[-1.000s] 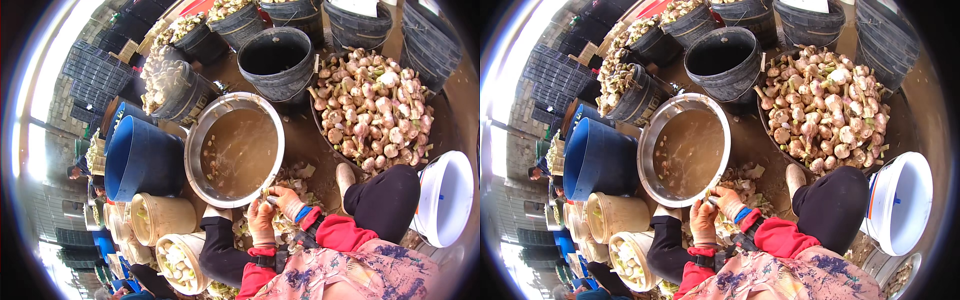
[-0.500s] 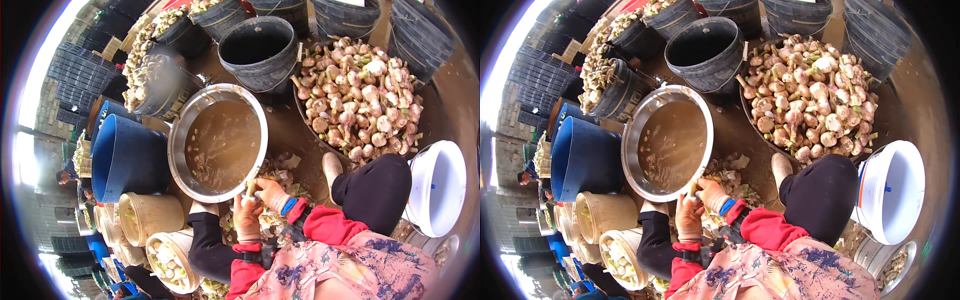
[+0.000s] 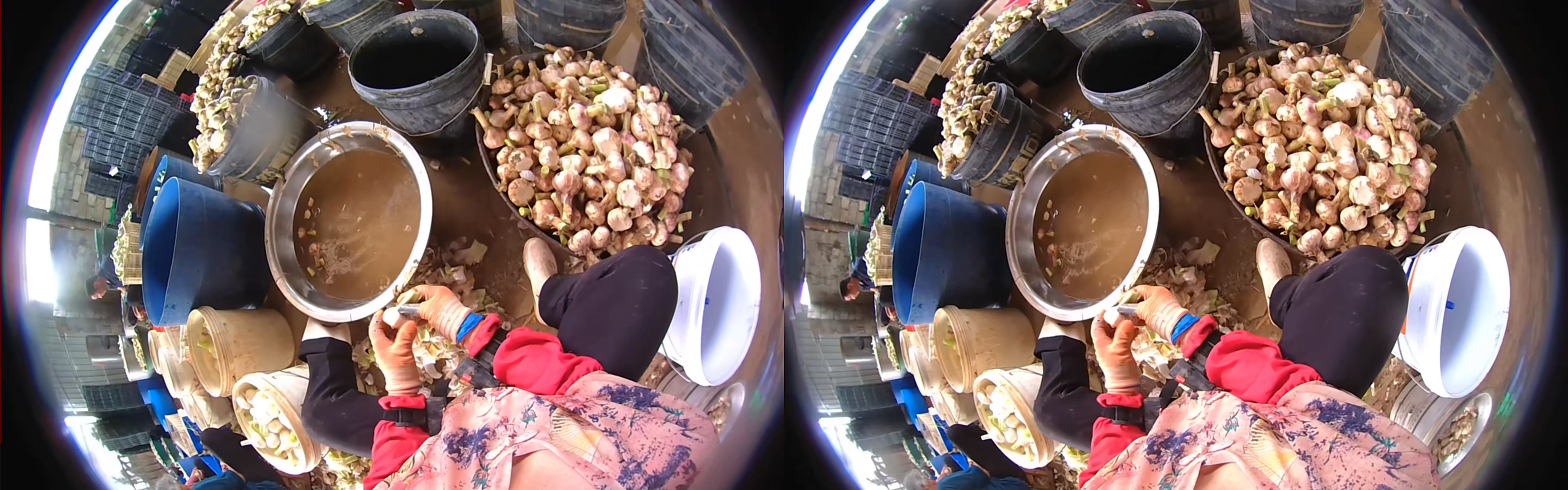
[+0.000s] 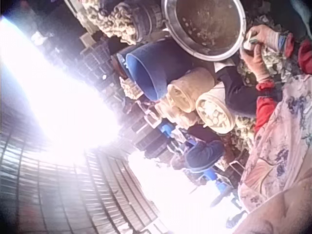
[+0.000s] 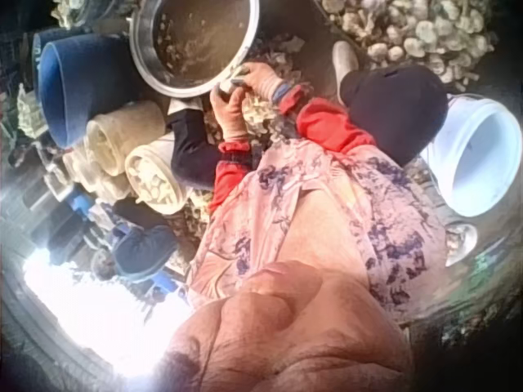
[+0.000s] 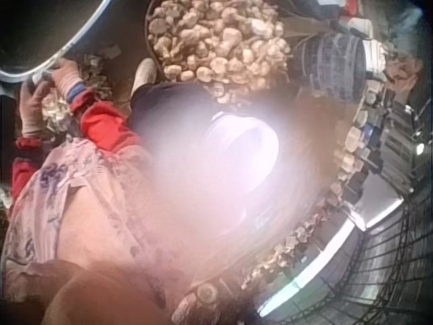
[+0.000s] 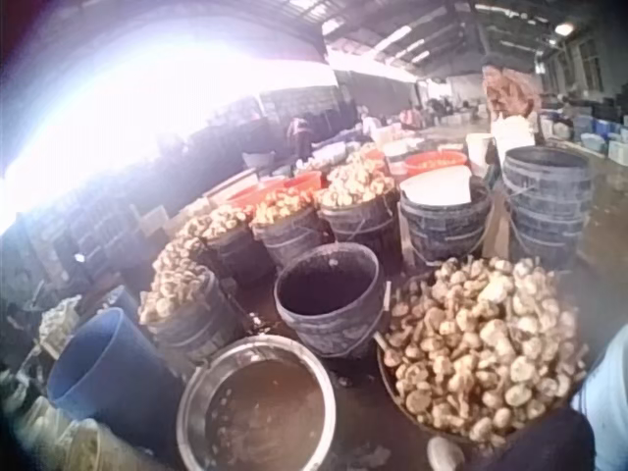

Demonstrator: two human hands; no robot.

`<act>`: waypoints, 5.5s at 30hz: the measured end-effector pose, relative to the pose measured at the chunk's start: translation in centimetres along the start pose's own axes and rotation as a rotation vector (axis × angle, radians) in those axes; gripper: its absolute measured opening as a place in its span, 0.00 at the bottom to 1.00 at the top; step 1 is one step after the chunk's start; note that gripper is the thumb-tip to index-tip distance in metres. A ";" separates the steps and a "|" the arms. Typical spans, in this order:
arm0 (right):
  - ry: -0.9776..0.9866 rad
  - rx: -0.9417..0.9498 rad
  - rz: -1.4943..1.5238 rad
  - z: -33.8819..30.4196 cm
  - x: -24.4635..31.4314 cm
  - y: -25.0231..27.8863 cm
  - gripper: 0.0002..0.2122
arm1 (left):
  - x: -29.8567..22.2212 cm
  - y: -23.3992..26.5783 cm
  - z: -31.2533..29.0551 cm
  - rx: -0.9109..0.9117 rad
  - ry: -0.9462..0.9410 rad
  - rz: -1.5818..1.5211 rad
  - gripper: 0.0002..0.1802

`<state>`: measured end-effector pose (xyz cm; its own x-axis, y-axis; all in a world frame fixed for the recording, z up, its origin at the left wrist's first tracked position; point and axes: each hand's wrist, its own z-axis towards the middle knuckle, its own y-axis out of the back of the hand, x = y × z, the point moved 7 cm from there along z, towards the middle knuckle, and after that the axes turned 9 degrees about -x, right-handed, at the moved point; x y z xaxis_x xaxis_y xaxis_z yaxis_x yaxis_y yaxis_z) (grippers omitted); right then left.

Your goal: The person peels garlic bulbs by hand, trimming the stems with a small blade and placing the peeled garlic into a bucket. They periodically reach into a basin of water to retrieve more garlic bulbs, discarding the skins onto the floor.

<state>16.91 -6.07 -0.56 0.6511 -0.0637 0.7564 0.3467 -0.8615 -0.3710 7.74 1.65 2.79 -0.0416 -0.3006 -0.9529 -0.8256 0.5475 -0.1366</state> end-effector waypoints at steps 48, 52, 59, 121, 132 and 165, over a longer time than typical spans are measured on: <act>-0.116 0.300 0.362 -1.0 -0.1 -1.2 0.09 | 0.1 2.1 -1.5 0.187 0.450 -0.701 0.27; -0.133 -0.176 0.207 3.5 -2.7 5.3 0.06 | -4.1 -2.3 -5.0 0.413 0.466 -0.435 0.33; 0.594 0.062 -0.854 2.0 -2.0 3.2 0.22 | -1.6 1.7 -1.1 0.184 0.229 0.176 0.28; -0.120 0.277 -0.479 8.9 -7.8 5.4 0.12 | 3.9 -0.7 37.5 0.281 0.296 0.276 0.08; 0.373 -0.180 0.001 4.1 5.6 2.7 0.15 | 0.3 -5.7 9.2 0.412 0.476 -0.231 0.16; -0.142 0.106 0.163 0.5 0.7 1.9 0.13 | -0.9 -3.2 0.0 0.235 -0.125 0.182 0.29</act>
<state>18.38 -7.53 -1.00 0.7898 -0.1197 0.6016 0.2937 -0.7873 -0.5421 10.41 0.16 4.12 -0.0947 -0.0910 -0.9913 -0.6574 0.7535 -0.0063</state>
